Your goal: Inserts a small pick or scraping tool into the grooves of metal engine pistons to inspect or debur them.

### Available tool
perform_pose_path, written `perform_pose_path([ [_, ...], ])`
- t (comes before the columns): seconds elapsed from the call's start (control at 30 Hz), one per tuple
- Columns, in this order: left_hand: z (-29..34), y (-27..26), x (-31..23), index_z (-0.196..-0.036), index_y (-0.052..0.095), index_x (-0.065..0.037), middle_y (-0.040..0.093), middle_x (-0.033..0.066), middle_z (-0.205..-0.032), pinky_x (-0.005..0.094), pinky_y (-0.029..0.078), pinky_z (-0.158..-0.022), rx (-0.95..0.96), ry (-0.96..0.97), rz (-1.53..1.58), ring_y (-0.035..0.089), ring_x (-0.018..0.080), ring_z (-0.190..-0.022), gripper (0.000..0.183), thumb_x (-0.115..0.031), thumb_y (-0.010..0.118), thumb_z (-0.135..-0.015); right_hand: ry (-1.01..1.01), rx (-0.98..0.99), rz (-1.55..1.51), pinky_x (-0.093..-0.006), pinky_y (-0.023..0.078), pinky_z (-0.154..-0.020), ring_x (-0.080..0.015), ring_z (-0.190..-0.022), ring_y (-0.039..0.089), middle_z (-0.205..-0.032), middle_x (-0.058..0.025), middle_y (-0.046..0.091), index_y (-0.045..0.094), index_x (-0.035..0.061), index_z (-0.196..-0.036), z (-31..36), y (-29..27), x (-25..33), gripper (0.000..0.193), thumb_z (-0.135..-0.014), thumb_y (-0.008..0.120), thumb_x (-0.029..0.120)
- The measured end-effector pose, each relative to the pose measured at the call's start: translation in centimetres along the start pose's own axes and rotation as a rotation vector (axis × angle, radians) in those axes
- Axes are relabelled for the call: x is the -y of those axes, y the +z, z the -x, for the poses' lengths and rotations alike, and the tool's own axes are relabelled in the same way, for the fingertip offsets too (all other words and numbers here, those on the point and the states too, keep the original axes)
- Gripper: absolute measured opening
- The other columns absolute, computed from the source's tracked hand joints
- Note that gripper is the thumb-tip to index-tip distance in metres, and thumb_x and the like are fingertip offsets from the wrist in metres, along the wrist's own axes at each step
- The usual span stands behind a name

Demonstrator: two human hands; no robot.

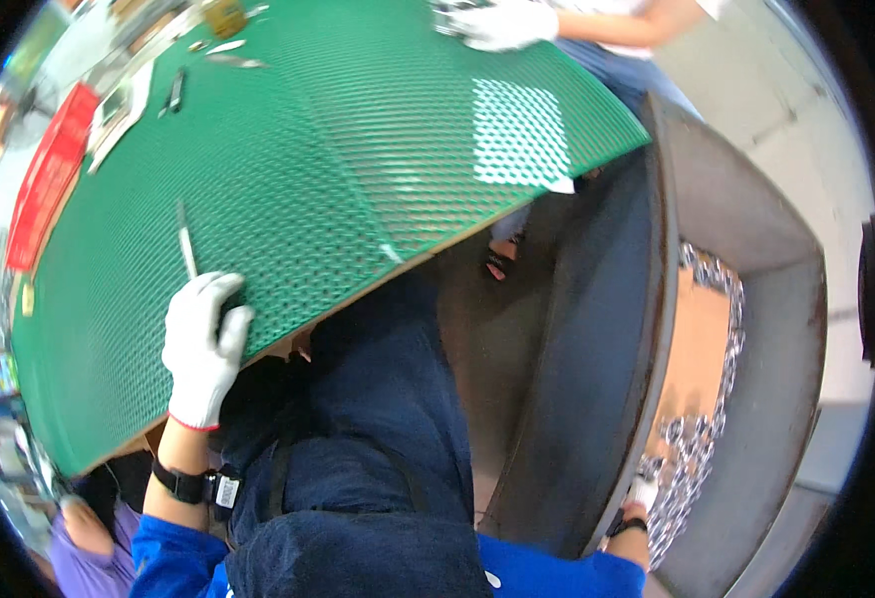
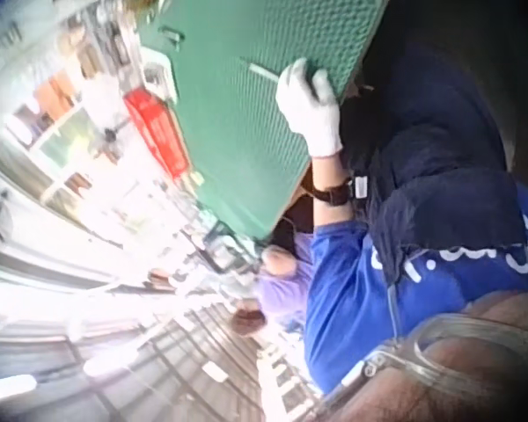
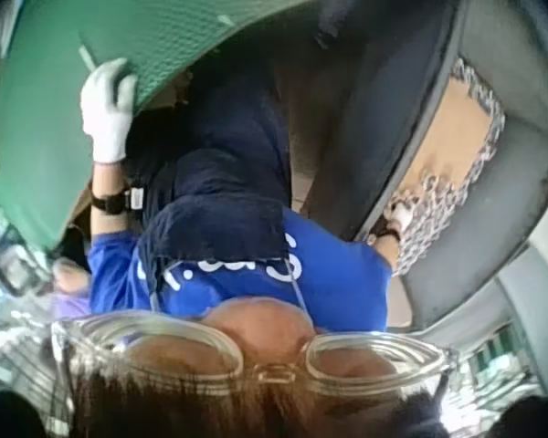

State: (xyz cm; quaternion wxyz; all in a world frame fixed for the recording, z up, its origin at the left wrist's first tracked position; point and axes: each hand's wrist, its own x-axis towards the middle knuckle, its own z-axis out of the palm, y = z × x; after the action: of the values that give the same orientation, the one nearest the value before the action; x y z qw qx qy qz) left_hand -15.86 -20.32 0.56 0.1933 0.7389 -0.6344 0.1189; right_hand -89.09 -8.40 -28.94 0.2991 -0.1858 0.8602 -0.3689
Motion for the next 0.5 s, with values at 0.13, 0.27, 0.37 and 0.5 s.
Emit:
perform_pose_path([
  [0.13, -0.8, -0.1, 0.2, -0.106, 0.07, -0.011, 0.07, 0.0088, -0.109, 0.0398, 0.051, -0.092, -0.036, 0.033, 0.108, 0.064, 0.0301, -0.101, 0.029, -0.018, 0.074, -0.078, -0.036, -0.01, 0.066, -0.0317, 0.054, -0.069, -0.0168, -0.075, 0.058, -0.09, -0.0071, 0.061, 0.062, 0.0031, -0.118, -3.7, -7.8, 1.5, 0.038, -0.08, 0.063, 0.0],
  [0.27, -0.4, -1.2, 0.7, -0.107, 0.07, -0.011, 0.069, 0.0081, -0.112, 0.0402, 0.051, -0.094, -0.011, 0.145, 0.245, 0.064, 0.029, -0.105, 0.032, -0.017, 0.076, -0.076, -0.437, -0.102, -0.176, -0.0326, 0.051, -0.075, -0.0188, -0.09, 0.06, -0.103, -0.0024, 0.061, 0.061, 0.005, -0.116, -1.5, -6.8, 12.9, 0.028, -0.094, 0.057, 0.022],
  [0.37, 0.6, -2.7, 1.7, -0.108, 0.069, -0.011, 0.069, 0.007, -0.112, 0.04, 0.051, -0.093, 0.053, 0.208, 0.337, 0.065, 0.0288, -0.105, 0.032, -0.018, 0.076, -0.077, -0.455, -0.123, -0.475, -0.0348, 0.054, -0.073, -0.0197, -0.084, 0.061, -0.1, -0.0042, 0.063, 0.059, 0.0036, -0.125, 8.8, -3.8, 26.8, 0.034, -0.093, 0.059, 0.013],
  [0.5, 3.3, -4.5, 4.8, -0.108, 0.07, -0.012, 0.069, 0.0053, -0.111, 0.0377, 0.053, -0.089, -0.011, 0.258, 0.424, 0.066, 0.026, -0.102, 0.034, -0.02, 0.078, -0.076, -0.687, -0.154, -0.404, -0.0301, 0.053, -0.061, -0.0183, -0.066, 0.062, -0.086, -0.0086, 0.07, 0.066, 0.0022, -0.125, 25.9, 1.1, 39.6, 0.031, -0.096, 0.059, 0.009],
])
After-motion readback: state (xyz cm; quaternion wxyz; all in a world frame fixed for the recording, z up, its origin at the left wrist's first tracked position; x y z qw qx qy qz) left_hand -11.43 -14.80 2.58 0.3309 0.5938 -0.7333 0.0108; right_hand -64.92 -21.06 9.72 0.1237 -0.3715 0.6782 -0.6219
